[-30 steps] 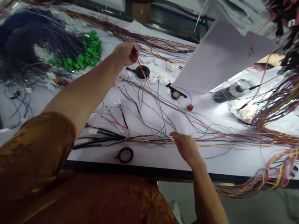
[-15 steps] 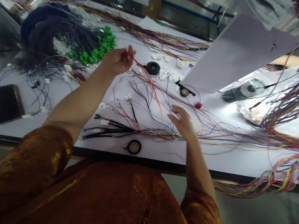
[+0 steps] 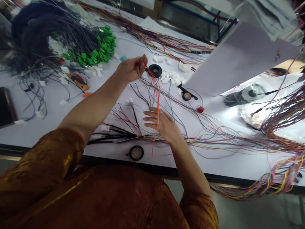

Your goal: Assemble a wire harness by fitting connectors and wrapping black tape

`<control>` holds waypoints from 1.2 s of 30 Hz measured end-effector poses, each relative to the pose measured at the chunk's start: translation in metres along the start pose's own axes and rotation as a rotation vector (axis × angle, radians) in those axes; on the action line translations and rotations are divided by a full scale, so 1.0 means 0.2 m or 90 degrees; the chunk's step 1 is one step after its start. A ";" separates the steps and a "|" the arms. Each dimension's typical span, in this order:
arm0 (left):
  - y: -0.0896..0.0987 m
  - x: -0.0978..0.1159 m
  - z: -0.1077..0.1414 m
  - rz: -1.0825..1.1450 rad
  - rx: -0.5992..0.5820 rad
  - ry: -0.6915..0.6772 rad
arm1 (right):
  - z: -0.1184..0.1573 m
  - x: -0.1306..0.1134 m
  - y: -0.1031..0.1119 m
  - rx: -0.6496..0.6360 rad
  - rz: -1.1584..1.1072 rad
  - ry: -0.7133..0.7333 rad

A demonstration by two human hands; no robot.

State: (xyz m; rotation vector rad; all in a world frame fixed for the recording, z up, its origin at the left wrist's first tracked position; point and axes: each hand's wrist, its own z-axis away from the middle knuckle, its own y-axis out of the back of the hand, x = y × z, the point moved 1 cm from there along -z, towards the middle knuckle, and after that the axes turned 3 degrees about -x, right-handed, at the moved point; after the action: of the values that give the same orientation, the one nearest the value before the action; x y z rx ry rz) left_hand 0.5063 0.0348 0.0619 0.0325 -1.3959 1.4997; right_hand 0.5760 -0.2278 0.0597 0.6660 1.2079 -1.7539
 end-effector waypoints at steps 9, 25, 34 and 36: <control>0.26 0.01 -0.18 -0.061 0.127 0.047 | 0.33 -0.33 0.16 0.300 0.047 0.384; -0.14 -0.47 0.92 -0.449 -0.494 0.103 | 0.41 0.16 -0.10 0.040 0.440 0.145; 0.08 0.15 0.78 -0.211 0.000 -0.251 | 0.51 0.37 0.00 0.035 0.487 0.007; 0.17 0.25 0.81 -0.200 0.026 -0.274 | 0.50 0.36 0.06 0.101 0.444 0.003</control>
State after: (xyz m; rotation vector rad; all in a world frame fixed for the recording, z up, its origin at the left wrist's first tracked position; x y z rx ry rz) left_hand 0.3656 -0.0461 0.1220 0.6037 -1.6071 1.2997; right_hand 0.5568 -0.3474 0.0342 1.0368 0.7093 -1.2553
